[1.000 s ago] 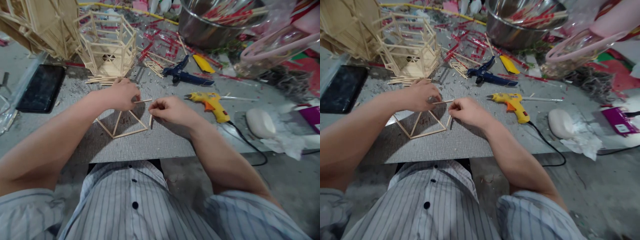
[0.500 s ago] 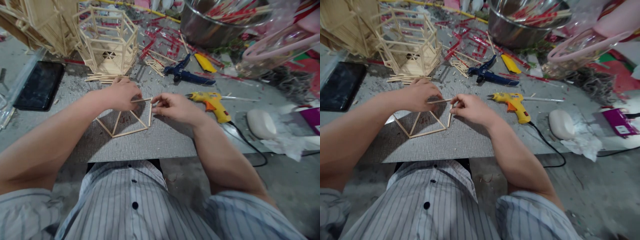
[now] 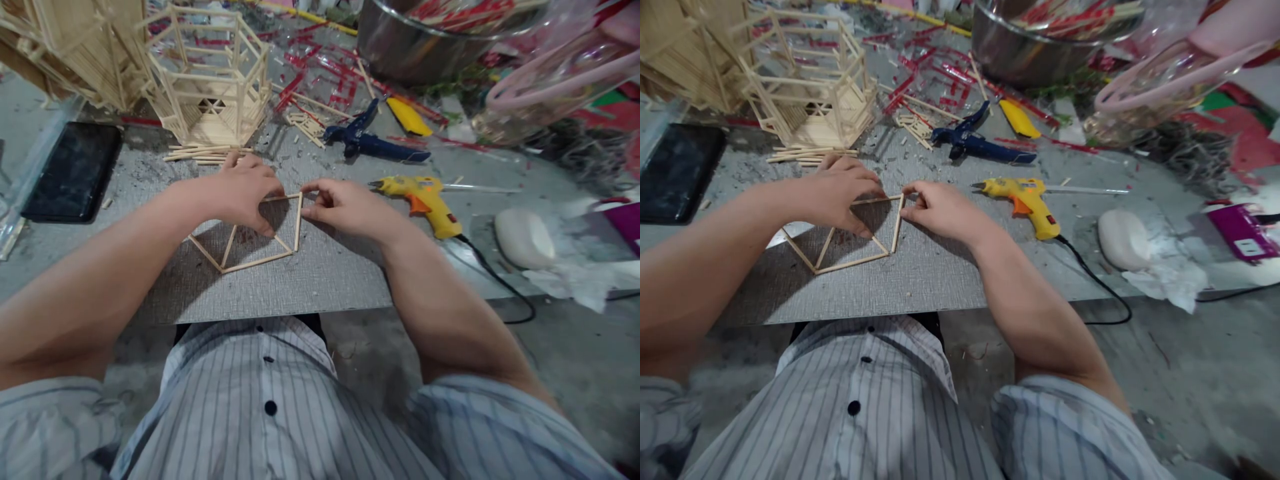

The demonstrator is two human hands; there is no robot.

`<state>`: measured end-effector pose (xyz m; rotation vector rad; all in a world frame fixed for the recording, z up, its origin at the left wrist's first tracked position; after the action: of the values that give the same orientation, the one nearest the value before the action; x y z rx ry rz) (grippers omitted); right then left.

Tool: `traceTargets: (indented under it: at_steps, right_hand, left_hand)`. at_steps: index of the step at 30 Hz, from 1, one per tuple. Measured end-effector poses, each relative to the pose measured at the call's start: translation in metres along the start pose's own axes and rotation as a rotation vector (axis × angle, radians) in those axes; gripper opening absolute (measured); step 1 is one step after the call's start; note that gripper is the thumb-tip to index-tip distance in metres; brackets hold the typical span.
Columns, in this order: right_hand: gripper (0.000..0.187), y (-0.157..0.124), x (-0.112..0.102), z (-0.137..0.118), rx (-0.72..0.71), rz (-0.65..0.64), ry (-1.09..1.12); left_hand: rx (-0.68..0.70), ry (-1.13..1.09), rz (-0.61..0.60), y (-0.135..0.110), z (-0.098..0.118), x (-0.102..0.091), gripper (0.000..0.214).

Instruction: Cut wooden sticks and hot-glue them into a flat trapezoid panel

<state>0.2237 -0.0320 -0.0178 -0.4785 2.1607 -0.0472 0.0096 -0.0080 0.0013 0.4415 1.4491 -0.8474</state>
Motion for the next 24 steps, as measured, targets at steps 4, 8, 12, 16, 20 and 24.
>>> traceTargets:
  at_steps: [4,8,12,16,20,24]
  right_hand:
    - [0.032,-0.001,0.0,-0.002,0.035,0.0,0.013]
    - [0.032,-0.001,-0.001,-0.002,0.024,-0.014,0.012]
    - [0.042,-0.001,-0.002,0.001,-0.01,-0.037,0.008]
    - [0.061,-0.003,-0.003,0.003,-0.048,-0.051,0.005]
    - [0.063,-0.005,-0.005,0.001,-0.108,-0.046,-0.053]
    - [0.041,-0.006,-0.005,-0.003,-0.157,-0.063,-0.102]
  left_hand:
    - [0.012,-0.02,0.011,0.002,-0.002,0.002,0.065]
    - [0.005,-0.009,0.014,0.001,0.0,0.001,0.064]
    - [-0.025,0.018,-0.008,-0.002,0.007,-0.004,0.06]
    - [-0.02,0.023,-0.006,-0.002,0.008,-0.006,0.061]
    - [-0.019,-0.005,0.001,-0.001,0.005,-0.005,0.061]
    - [-0.022,-0.001,-0.011,-0.001,0.005,-0.004,0.062]
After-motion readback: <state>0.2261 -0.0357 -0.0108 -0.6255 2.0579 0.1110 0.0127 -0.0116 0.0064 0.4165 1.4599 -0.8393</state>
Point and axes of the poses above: each hand's wrist, its own y-axis towards the middle knuckle, its own x-axis out of the palm, z = x × y, the point moved 1 cm from there along y, towards the middle knuckle, and after that the axes turned 2 degrees about x, right-handed, at the moved point
